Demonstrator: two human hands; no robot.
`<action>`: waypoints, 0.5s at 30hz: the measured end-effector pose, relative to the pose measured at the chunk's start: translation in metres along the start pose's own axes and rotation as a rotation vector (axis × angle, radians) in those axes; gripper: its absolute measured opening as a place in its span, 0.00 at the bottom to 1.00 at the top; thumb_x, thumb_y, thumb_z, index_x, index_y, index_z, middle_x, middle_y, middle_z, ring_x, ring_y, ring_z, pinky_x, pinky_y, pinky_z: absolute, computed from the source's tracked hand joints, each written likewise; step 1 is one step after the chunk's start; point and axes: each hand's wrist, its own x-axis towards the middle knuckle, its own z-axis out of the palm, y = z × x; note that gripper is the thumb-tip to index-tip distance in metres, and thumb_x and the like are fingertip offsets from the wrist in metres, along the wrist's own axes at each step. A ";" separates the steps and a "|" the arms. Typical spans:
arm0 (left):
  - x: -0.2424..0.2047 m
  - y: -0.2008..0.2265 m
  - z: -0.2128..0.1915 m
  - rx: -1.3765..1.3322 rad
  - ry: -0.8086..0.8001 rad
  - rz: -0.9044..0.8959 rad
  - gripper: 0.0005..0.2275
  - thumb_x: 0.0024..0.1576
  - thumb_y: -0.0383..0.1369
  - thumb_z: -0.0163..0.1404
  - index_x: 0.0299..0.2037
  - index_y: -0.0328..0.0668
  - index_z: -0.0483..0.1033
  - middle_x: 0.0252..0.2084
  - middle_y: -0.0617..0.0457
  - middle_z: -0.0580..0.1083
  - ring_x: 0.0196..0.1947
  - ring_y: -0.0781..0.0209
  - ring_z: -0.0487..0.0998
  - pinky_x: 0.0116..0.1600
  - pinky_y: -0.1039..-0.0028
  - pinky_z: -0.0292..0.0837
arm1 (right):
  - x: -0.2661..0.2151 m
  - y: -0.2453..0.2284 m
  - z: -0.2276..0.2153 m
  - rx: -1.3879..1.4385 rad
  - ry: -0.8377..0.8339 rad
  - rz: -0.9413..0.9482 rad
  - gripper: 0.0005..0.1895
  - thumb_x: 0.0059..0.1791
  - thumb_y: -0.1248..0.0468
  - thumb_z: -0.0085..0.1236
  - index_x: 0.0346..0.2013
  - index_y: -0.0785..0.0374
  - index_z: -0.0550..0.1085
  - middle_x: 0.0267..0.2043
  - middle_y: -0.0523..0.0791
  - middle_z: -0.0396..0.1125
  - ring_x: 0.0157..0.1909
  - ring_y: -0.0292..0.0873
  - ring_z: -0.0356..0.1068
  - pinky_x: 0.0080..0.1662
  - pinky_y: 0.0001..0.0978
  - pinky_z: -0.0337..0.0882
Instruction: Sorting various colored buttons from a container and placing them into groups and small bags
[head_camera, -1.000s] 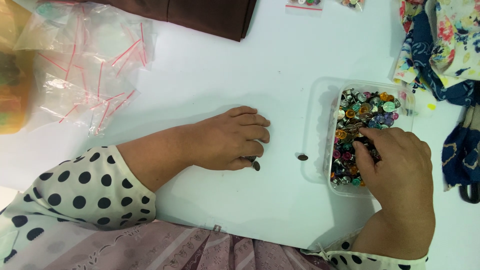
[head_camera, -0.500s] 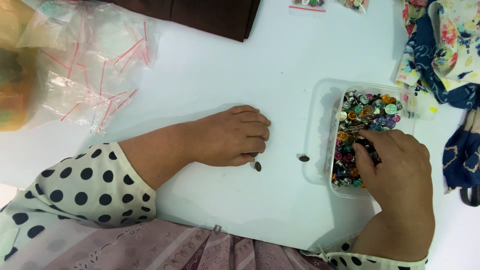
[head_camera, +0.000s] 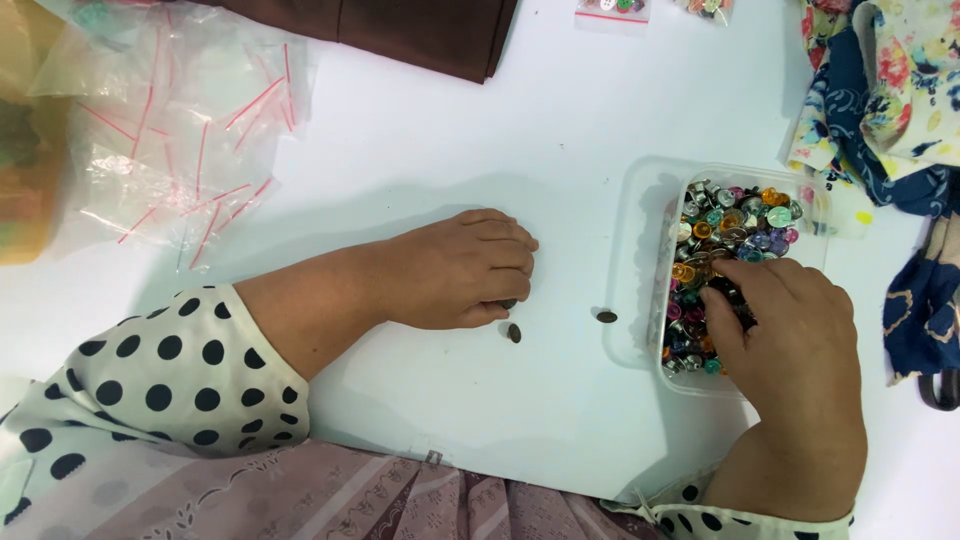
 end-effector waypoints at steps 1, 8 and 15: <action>0.000 0.000 0.000 -0.006 0.009 0.007 0.02 0.58 0.30 0.55 0.38 0.47 0.75 0.43 0.57 0.73 0.60 0.49 0.74 0.65 0.60 0.62 | 0.000 -0.001 -0.001 0.023 0.025 -0.031 0.15 0.53 0.62 0.65 0.53 0.63 0.81 0.43 0.48 0.73 0.44 0.55 0.73 0.45 0.49 0.71; 0.001 0.000 -0.001 -0.018 0.004 0.008 0.04 0.57 0.31 0.57 0.38 0.46 0.75 0.42 0.57 0.73 0.60 0.48 0.74 0.65 0.59 0.63 | -0.001 -0.003 0.001 0.001 0.011 0.002 0.16 0.53 0.60 0.64 0.55 0.61 0.81 0.45 0.47 0.73 0.47 0.54 0.72 0.48 0.48 0.71; 0.001 0.000 -0.002 -0.025 0.000 0.003 0.04 0.57 0.31 0.58 0.38 0.46 0.76 0.43 0.57 0.73 0.60 0.48 0.74 0.65 0.59 0.63 | 0.003 -0.004 -0.002 0.017 -0.040 0.030 0.17 0.53 0.59 0.62 0.55 0.61 0.80 0.43 0.48 0.73 0.45 0.55 0.72 0.46 0.50 0.70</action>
